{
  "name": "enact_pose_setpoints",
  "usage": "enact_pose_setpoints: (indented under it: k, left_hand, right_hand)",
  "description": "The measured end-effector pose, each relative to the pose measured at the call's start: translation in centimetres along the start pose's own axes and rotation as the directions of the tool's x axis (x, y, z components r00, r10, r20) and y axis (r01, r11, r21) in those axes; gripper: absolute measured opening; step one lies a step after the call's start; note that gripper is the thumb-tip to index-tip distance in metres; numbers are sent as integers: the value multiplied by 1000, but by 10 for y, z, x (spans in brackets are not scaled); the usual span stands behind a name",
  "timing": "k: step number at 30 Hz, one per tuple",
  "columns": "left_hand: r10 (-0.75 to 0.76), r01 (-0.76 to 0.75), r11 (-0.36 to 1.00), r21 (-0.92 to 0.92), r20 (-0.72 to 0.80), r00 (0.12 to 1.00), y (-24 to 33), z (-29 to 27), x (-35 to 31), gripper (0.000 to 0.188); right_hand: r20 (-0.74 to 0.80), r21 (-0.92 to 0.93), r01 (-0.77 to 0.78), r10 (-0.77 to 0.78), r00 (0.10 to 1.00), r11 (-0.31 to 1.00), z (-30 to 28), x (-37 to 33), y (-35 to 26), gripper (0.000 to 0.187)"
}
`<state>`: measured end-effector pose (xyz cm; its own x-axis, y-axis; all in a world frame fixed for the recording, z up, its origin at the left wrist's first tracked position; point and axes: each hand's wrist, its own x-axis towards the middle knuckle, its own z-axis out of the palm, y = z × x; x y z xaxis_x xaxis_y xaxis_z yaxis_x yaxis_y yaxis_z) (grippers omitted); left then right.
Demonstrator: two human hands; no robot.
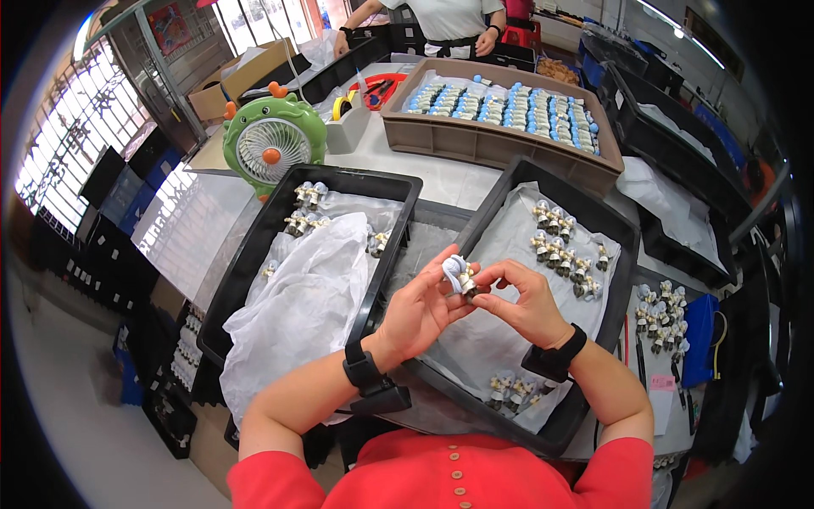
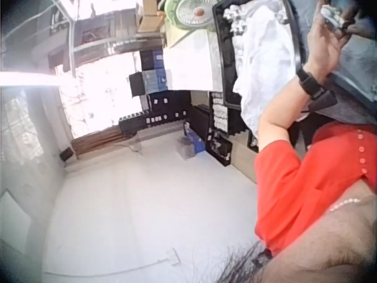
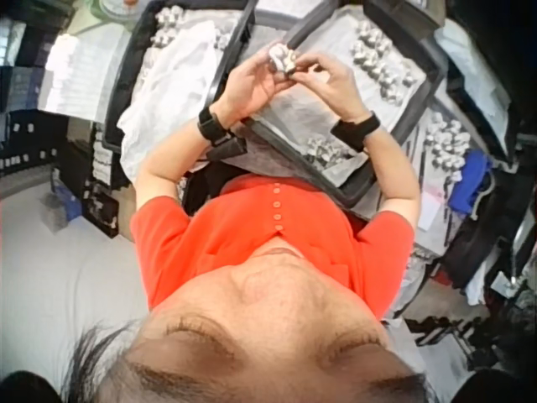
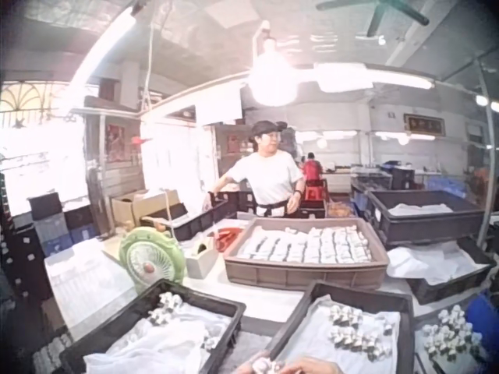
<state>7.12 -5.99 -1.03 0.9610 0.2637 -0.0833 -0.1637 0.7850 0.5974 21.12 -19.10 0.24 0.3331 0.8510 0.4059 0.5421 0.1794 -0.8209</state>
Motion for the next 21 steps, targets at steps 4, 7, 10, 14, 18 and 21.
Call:
enact_pose_setpoints:
  k: [4, 7, 10, 14, 18, 21]
  left_hand:
    - [-11, 11, 1000, -2, 32, 999, -1, -5, 2, 53]
    - [-20, 21, 1000, -6, 21, 1000, 0, -4, 1, 51]
    - [-50, 50, 999, -10, 3, 999, 0, -5, 1, 47]
    - [-79, 79, 997, -10, -14, 997, -2, -8, 2, 45]
    - [-84, 84, 996, -8, -18, 996, -3, -9, 3, 44]
    - [-87, 87, 996, 15, -31, 996, -4, -9, 2, 42]
  right_hand:
    - [0, 4, -5, 5, 1000, 1000, 0, -1, 1, 20]
    - [-1, 16, -8, 8, 1000, 1000, 0, -2, 1, 20]
    - [-5, 30, -22, 22, 1000, 999, 2, -2, -1, 20]
    - [-1, 24, -47, 47, 999, 999, 2, -3, -1, 20]
    - [-3, 21, -49, 49, 999, 999, 1, -4, -1, 20]
    - [3, 17, -56, 56, 998, 998, 2, -4, -1, 20]
